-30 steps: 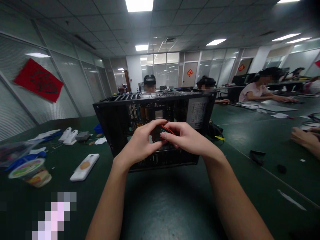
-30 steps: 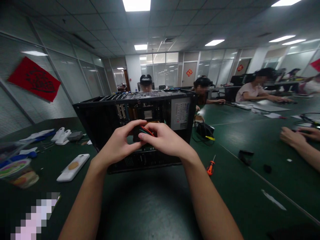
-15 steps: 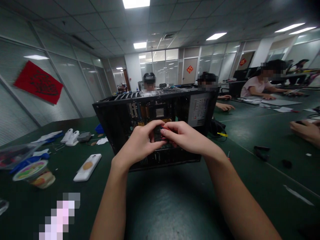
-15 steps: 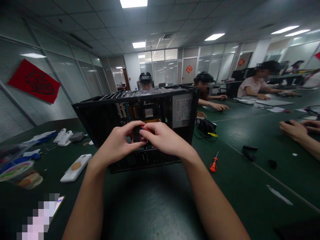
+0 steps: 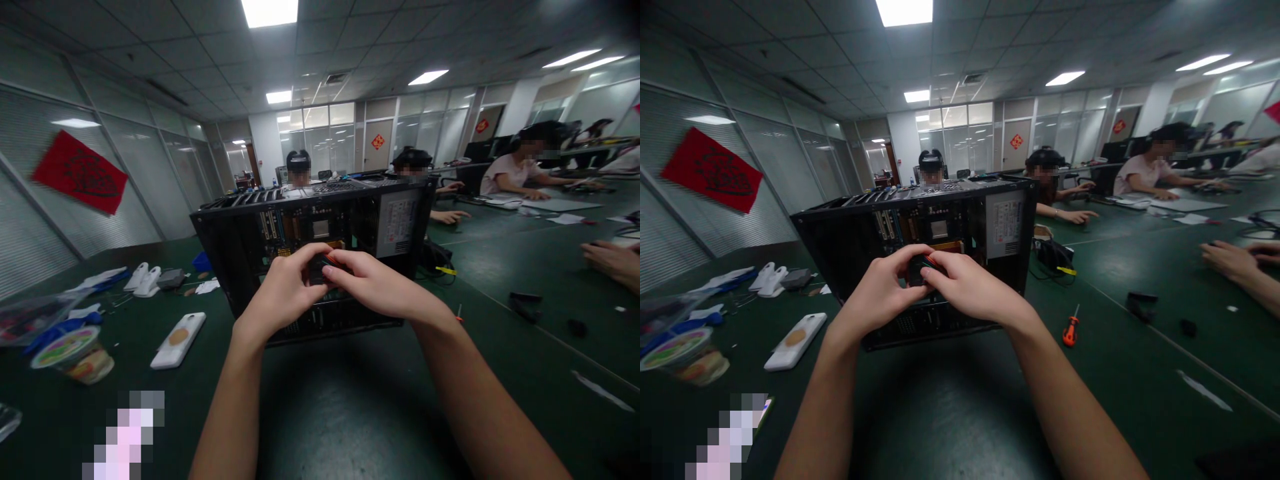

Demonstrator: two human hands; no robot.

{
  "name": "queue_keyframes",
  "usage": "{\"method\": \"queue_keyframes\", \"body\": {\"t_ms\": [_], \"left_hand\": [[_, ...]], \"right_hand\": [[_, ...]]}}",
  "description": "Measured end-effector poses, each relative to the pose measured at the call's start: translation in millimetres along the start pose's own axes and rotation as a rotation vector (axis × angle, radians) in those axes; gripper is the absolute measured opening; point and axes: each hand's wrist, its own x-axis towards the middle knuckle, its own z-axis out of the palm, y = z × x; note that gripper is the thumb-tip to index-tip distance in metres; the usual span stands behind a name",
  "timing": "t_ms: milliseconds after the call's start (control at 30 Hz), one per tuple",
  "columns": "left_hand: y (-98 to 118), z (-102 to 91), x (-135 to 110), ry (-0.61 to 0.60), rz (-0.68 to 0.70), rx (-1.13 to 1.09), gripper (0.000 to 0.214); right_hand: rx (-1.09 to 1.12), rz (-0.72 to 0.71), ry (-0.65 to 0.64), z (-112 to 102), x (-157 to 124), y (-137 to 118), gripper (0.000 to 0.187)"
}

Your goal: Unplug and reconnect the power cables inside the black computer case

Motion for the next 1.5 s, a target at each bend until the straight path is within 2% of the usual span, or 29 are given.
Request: {"method": "queue_keyframes", "body": {"t_ms": [167, 367, 533, 633, 767, 900, 1133, 1300, 1367, 1500], "left_hand": [[0.5, 1.8, 0.2, 0.015, 0.009, 0.011, 0.051], [-4.8, 8.1, 1.7, 0.049, 0.007, 0.063, 0.071], [-3.5, 8.5, 1.8, 0.059, -0.003, 0.066, 0.071], [-5.1, 9.5, 1.9, 0.133, 0.014, 0.133, 0.069], [-10.6, 18.4, 4.6, 0.269, 0.094, 0.292, 0.06], [-11.9, 31.8, 9.1, 0.318, 0.145, 0.318, 0.053], [-18.0, 42.2, 11.6, 0.465, 0.131, 0.402, 0.038], [-33.6, 32.7, 11.5, 0.441, 0.078, 0.455, 0.032], [-39.6, 27.3, 11.5, 0.432, 0.082, 0.465, 0.033], [-47.2, 23.3, 12.1, 0.38, 0.069, 0.476, 0.033]], "right_hand": [[-0.008, -0.005, 0.001, 0.9, 0.3, -1.5, 0.018], [-0.082, -0.006, 0.106, 11.6, 4.1, 0.3, 0.024], [-0.002, -0.029, 0.127, 12.0, 6.5, -2.4, 0.031], [0.069, -0.056, 0.248, 7.9, 9.5, -1.1, 0.043], [0.104, -0.021, 0.458, 2.9, 14.2, 7.0, 0.053], [0.09, -0.027, 0.527, 1.5, 15.6, 12.8, 0.05], [0.07, -0.077, 0.535, 7.7, 18.9, 17.1, 0.047], [0.07, -0.133, 0.417, 7.5, 25.1, 39.2, 0.043], [-0.059, -0.215, 0.396, 6.0, 26.7, 50.5, 0.042], [-0.489, -0.404, 0.381, 8.2, 28.3, 67.1, 0.051]]}}
